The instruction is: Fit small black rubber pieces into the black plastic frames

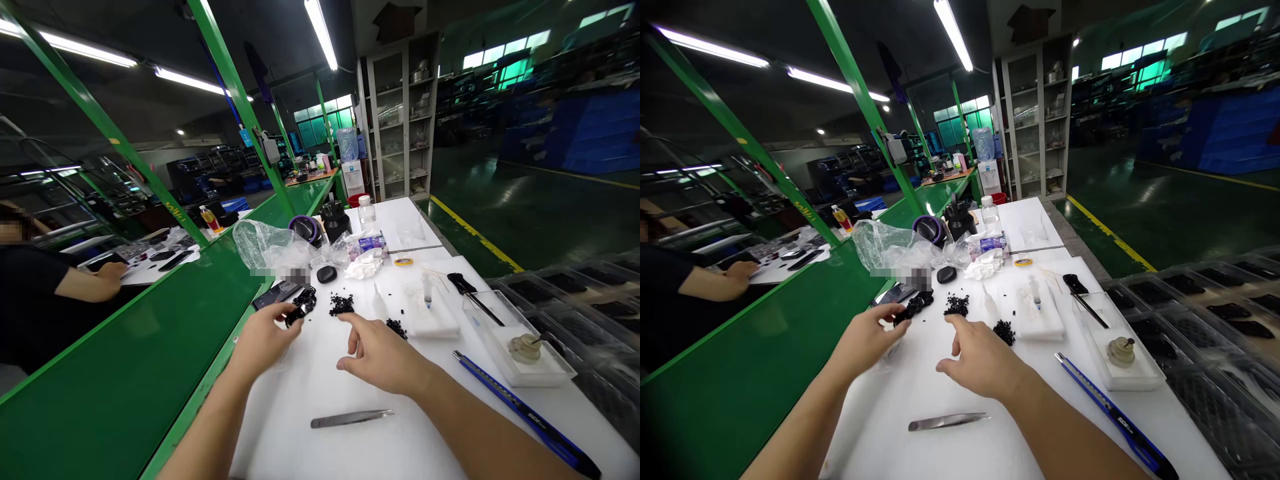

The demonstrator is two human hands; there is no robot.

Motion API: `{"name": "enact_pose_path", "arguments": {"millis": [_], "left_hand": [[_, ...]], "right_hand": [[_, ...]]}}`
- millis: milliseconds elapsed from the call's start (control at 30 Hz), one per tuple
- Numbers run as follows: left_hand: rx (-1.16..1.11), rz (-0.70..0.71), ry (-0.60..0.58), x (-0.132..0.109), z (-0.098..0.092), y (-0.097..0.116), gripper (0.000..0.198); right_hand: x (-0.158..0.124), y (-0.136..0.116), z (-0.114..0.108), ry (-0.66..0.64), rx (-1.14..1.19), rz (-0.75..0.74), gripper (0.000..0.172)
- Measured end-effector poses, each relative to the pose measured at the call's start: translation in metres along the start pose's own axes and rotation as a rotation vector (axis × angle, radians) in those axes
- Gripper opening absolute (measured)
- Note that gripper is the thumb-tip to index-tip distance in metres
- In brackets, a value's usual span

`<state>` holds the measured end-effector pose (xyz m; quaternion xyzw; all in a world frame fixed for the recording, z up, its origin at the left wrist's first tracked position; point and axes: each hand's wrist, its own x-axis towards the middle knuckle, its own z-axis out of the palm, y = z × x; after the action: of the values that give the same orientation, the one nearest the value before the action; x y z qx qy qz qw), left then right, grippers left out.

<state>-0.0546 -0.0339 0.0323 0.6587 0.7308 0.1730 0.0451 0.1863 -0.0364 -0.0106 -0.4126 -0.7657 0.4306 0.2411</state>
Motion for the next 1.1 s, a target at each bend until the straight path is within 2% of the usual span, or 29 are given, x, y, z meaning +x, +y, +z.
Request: {"name": "enact_pose_path", "arguments": {"millis": [100,233,367,567,700,800,900,1000,1100], "left_hand": [[0.104,-0.091,-0.028,0.039,-0.003,-0.010,0.037],[0.185,-0.094,-0.079,0.069,0.006,-0.014,0.026],[0.218,-0.078,-0.105,0.079,0.018,-0.014,0.026],[0.201,-0.070,-0.112,0.082,0.032,-0.020,0.030],[0.127,-0.078,-0.120,0.086,0.024,-0.027,0.034],[0.044,-0.118,-0.085,0.095,0.001,-0.046,0.038],[-0.010,-0.242,0.027,0.104,-0.017,-0.081,0.042],[-0.064,-0.337,0.062,0.107,-0.013,-0.117,0.042],[-0.150,-0.333,0.048,0.105,0.006,-0.141,0.041]], "right_hand": [[0.000,0.000,0.001,-0.033,-0.044,-0.060,0.046],[-0.001,0.000,0.003,-0.058,-0.077,-0.090,0.041],[0.000,0.001,0.002,-0.056,-0.106,-0.091,0.040],[0.002,0.002,0.002,-0.072,-0.133,-0.101,0.039],[0.000,0.000,0.001,-0.068,-0.148,-0.106,0.038],[0.000,-0.001,0.000,-0.062,-0.156,-0.103,0.038],[-0.001,-0.001,0.000,-0.057,-0.164,-0.098,0.037],[-0.001,-0.003,0.001,-0.062,-0.172,-0.098,0.037],[-0.001,-0.004,0.002,-0.072,-0.188,-0.105,0.036]]}}
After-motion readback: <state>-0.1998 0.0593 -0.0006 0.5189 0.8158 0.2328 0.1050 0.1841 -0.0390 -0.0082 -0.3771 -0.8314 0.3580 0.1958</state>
